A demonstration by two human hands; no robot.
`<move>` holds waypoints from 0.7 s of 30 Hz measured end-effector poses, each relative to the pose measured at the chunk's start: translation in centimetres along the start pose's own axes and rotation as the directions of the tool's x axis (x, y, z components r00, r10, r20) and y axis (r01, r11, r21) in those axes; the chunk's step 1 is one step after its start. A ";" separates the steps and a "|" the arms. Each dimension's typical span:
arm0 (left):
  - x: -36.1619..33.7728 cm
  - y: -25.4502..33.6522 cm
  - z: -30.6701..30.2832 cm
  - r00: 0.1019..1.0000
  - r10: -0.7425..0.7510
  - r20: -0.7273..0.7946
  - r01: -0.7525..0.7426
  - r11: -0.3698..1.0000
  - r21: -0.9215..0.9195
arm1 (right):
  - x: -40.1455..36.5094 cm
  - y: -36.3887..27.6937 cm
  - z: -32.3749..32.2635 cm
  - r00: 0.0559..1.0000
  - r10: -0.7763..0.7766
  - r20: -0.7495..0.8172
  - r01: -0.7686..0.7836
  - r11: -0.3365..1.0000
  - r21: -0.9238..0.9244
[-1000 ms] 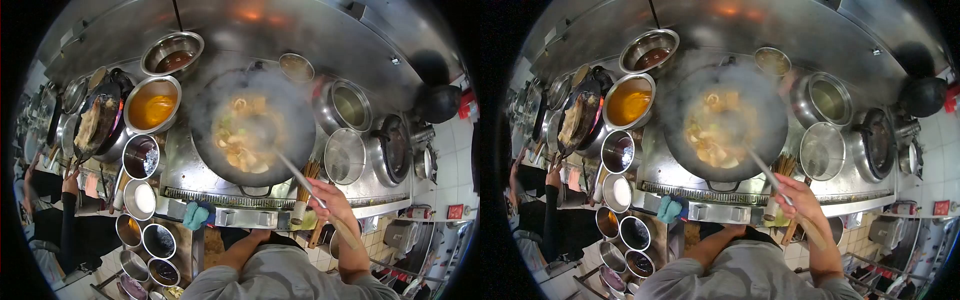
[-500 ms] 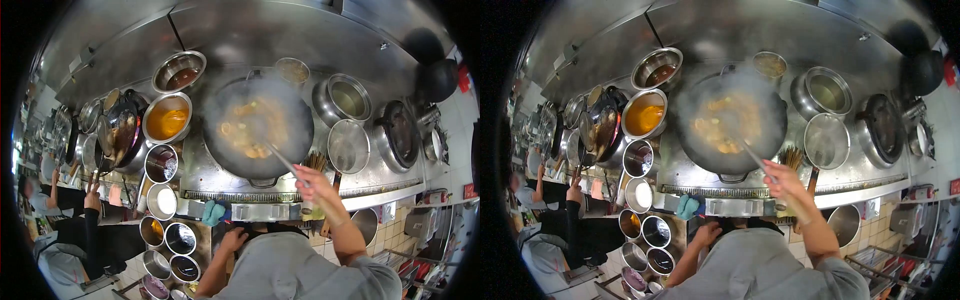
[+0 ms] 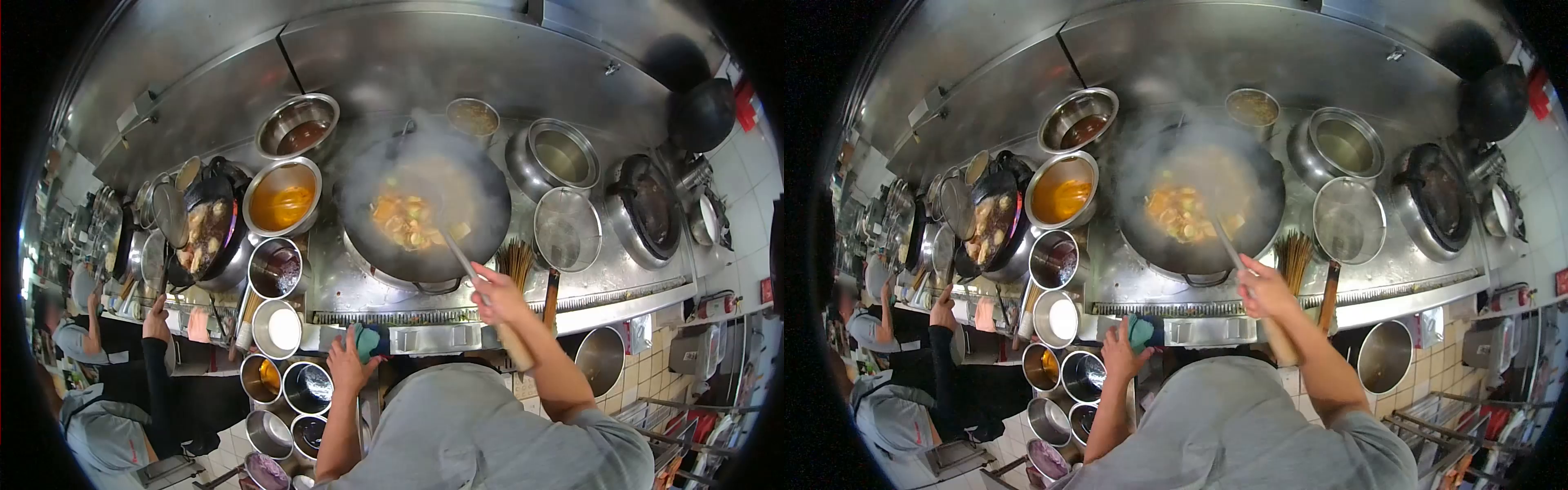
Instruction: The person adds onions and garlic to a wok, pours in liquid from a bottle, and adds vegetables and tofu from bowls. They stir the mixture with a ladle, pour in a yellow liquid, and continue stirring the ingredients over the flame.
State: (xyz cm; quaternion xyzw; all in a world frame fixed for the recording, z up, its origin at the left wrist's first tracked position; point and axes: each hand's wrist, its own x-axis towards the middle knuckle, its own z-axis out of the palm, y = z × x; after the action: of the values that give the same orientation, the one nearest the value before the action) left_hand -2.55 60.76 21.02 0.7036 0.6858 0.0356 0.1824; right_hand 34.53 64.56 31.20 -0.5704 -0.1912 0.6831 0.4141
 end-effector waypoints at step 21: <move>3.7 -1.5 3.5 0.968 -0.172 -0.180 0.087 0.911 -0.403 | -2.8 -1.1 -0.5 0.821 -0.553 -0.142 0.096 0.379 -0.920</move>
State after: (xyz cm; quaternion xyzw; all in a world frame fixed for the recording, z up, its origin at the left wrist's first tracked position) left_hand -2.68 63.65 16.62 0.5976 0.7257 0.2346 0.2475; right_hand 35.45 62.94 33.58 -0.7832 -0.5322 0.2382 0.2160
